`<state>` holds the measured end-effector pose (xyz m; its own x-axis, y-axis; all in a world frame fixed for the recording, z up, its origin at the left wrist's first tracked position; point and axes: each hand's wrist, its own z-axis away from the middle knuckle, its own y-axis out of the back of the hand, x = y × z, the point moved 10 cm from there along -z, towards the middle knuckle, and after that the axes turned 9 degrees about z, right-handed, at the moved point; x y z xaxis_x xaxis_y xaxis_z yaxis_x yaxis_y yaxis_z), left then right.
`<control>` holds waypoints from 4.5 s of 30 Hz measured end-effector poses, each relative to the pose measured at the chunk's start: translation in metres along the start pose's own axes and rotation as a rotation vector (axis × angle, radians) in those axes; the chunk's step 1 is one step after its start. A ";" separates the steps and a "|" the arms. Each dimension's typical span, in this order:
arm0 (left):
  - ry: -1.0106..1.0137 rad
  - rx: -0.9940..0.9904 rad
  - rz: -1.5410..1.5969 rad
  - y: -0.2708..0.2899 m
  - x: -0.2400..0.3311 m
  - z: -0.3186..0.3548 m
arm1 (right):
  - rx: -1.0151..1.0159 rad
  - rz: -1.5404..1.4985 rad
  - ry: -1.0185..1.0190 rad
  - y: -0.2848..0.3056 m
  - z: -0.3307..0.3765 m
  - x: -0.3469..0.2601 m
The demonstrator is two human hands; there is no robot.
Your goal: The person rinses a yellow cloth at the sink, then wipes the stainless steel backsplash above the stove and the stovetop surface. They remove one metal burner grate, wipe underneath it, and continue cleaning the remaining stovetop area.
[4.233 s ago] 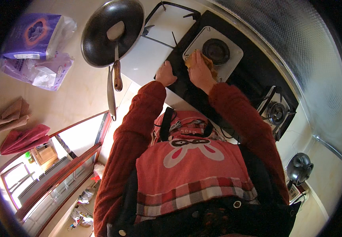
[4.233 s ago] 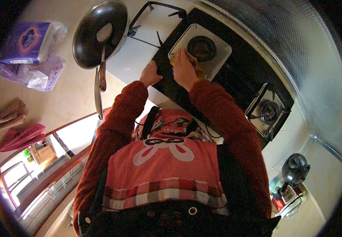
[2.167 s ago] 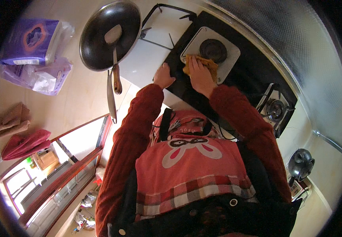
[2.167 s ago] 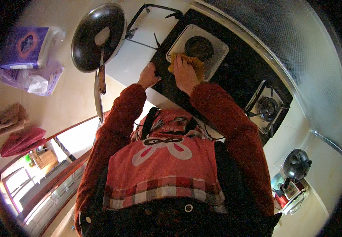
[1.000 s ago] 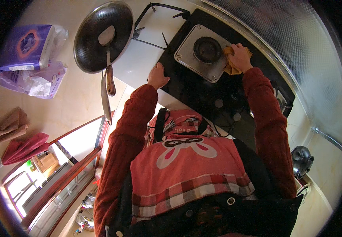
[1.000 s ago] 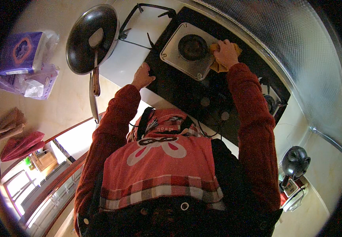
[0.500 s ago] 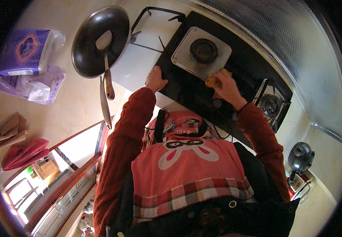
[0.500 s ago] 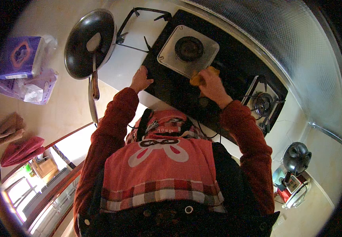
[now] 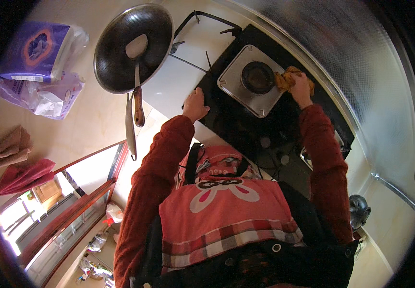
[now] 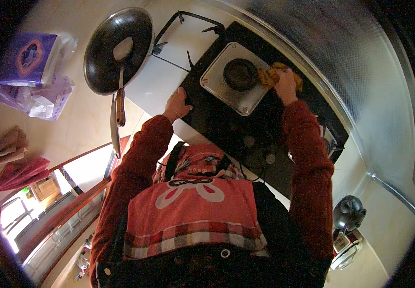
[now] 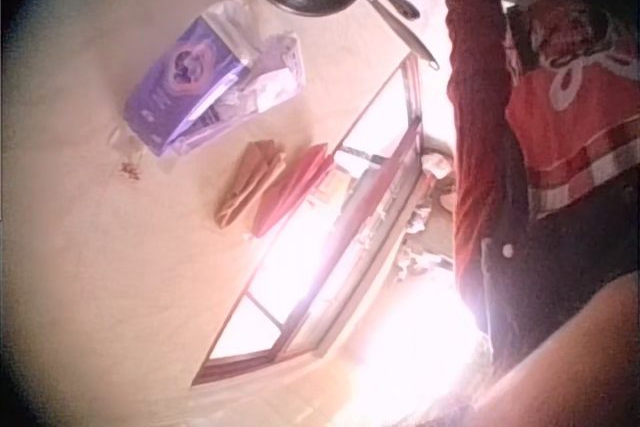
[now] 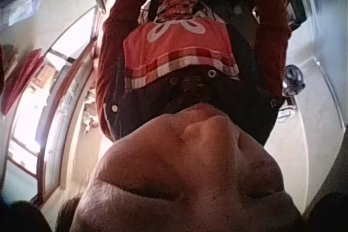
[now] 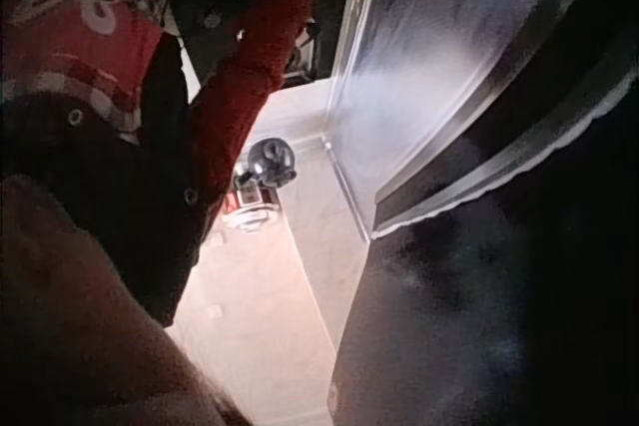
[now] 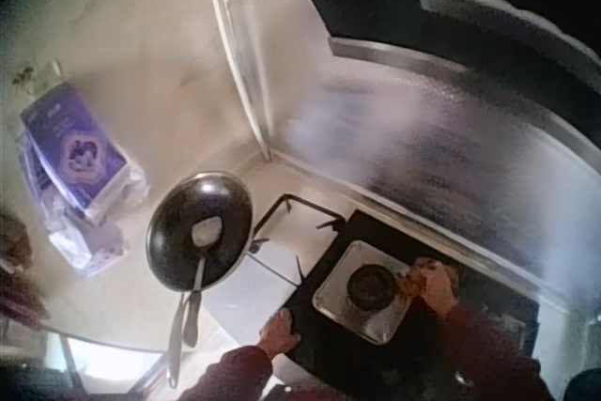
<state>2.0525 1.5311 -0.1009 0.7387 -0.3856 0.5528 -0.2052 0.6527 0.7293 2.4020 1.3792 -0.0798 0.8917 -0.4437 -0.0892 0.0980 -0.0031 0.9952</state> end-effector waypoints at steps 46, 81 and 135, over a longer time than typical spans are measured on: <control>-0.001 0.041 0.063 0.008 0.009 0.004 | -0.288 0.106 0.556 0.004 -0.095 -0.213; -0.139 0.036 0.015 -0.003 -0.002 -0.012 | 0.031 0.069 0.496 0.041 0.111 -0.207; -0.455 -0.831 0.357 -0.167 0.289 0.090 | 0.811 -1.458 -0.712 0.265 0.447 0.141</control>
<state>2.2421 1.2519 -0.0265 0.3715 -0.1775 0.9113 0.2734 0.9589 0.0753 2.3564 0.9151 0.1899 -0.0625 0.0577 -0.9964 0.1318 -0.9891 -0.0655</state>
